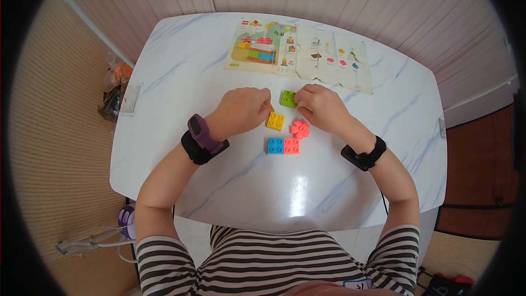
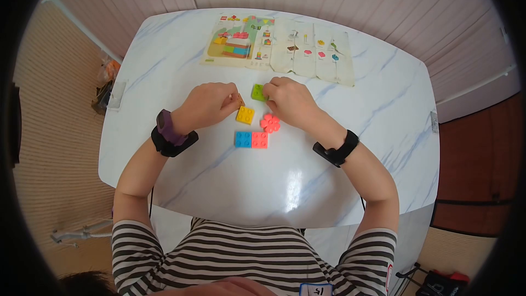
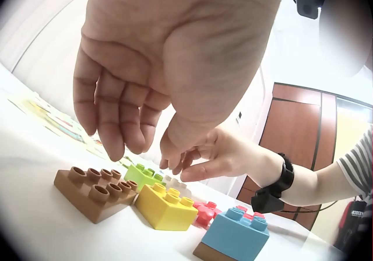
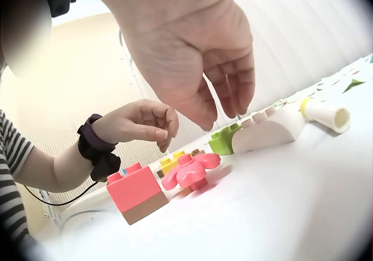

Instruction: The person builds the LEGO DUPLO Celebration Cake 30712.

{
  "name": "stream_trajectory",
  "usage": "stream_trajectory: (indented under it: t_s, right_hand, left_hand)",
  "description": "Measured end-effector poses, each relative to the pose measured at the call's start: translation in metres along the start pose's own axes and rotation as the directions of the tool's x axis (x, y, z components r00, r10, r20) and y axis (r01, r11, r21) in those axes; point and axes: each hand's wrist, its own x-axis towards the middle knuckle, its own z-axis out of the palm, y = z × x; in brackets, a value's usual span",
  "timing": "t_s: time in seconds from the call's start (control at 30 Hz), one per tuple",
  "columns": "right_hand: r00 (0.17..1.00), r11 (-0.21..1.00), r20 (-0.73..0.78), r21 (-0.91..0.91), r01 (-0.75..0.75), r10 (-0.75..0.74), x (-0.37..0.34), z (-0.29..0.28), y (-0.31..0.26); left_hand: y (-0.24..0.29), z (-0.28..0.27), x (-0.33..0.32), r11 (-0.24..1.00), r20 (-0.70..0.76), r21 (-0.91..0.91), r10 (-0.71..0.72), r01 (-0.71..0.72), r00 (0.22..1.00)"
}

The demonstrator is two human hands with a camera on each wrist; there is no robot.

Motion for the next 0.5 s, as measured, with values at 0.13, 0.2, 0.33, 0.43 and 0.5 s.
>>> stream_trajectory:
  t_s: [0.13, 0.2, 0.33, 0.43, 0.5]
  right_hand:
    - [1.0, 0.999, 0.007, -0.048, 0.007, -0.007, 0.006, 0.0, -0.005]
    - [0.999, 0.993, 0.029, -0.112, 0.02, -0.017, 0.014, 0.008, 0.0]
    - [0.996, 0.993, 0.093, -0.122, 0.001, 0.01, 0.02, 0.019, 0.002]
    - [0.994, 0.991, 0.112, -0.134, 0.007, 0.008, 0.019, 0.024, 0.001]
    - [0.993, 0.991, 0.121, -0.134, 0.022, -0.006, 0.016, 0.025, 0.002]
  left_hand:
    - [0.001, -0.001, -0.005, 1.0, 0.025, -0.016, 0.005, -0.004, 1.0]
    - [0.004, 0.0, -0.007, 1.0, 0.052, -0.023, 0.015, -0.014, 0.999]
    - [0.01, 0.002, -0.009, 0.999, 0.094, -0.001, 0.047, -0.048, 0.994]
    - [0.011, 0.004, -0.008, 0.999, 0.139, 0.038, 0.026, -0.032, 0.99]
    - [0.011, 0.006, -0.008, 0.999, 0.105, 0.042, 0.015, -0.019, 0.994]
